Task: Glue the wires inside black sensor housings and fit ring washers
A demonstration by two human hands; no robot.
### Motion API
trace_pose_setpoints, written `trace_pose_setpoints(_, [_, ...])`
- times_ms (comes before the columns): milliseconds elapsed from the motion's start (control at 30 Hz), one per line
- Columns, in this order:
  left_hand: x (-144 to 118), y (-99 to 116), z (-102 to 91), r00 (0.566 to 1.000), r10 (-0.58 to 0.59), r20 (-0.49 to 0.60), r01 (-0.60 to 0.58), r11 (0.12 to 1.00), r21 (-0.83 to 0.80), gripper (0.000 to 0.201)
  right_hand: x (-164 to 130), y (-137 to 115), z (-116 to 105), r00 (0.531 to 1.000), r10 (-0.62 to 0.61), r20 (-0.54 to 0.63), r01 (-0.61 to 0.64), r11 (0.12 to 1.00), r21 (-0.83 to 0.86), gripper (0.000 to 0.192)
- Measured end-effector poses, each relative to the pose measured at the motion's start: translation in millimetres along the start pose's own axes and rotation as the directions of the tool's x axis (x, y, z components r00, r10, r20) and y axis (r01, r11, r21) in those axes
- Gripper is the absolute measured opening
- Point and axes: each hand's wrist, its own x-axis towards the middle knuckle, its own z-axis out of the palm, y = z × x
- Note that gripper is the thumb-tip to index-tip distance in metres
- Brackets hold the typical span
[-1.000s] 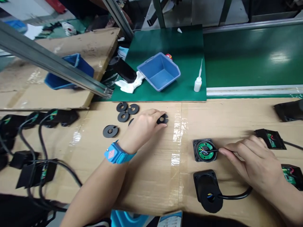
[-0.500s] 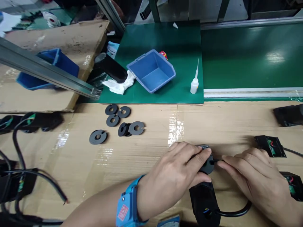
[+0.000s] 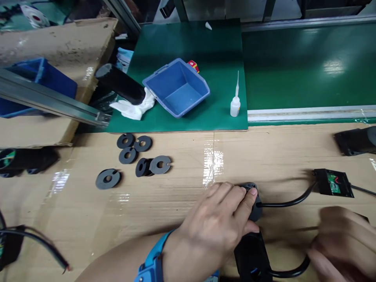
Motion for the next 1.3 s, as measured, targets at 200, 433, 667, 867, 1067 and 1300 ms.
trace_pose_setpoints(200, [-5,2,3.7,0.996,0.094,0.004,-0.093,0.982,0.167,0.053,28,0,29,0.849,0.357,0.390,-0.488,0.814,0.316,0.054])
trace_pose_setpoints(433, [-8,6,3.4,0.985,0.170,0.028,-0.170,0.936,0.308,0.059,40,-7,47,0.770,0.386,0.508,-0.637,0.519,0.571,0.041])
trace_pose_setpoints(667, [-11,-19,23.6,0.993,0.011,-0.116,-0.036,0.976,-0.216,0.033,39,-9,50,0.747,0.363,0.557,-0.663,0.450,0.598,0.028])
trace_pose_setpoints(867, [-8,-27,33.9,0.965,-0.229,0.124,0.240,0.595,-0.767,0.034,43,-8,50,0.776,0.352,0.524,-0.628,0.505,0.592,0.027])
trace_pose_setpoints(1067, [9,-17,45.5,0.938,-0.294,0.185,0.293,0.387,-0.874,0.029,46,-6,53,0.820,0.307,0.483,-0.569,0.528,0.631,0.032])
trace_pose_setpoints(1300, [17,-13,51.7,0.945,-0.307,0.110,0.250,0.467,-0.848,0.030,48,-4,55,0.855,0.288,0.431,-0.516,0.555,0.652,0.032])
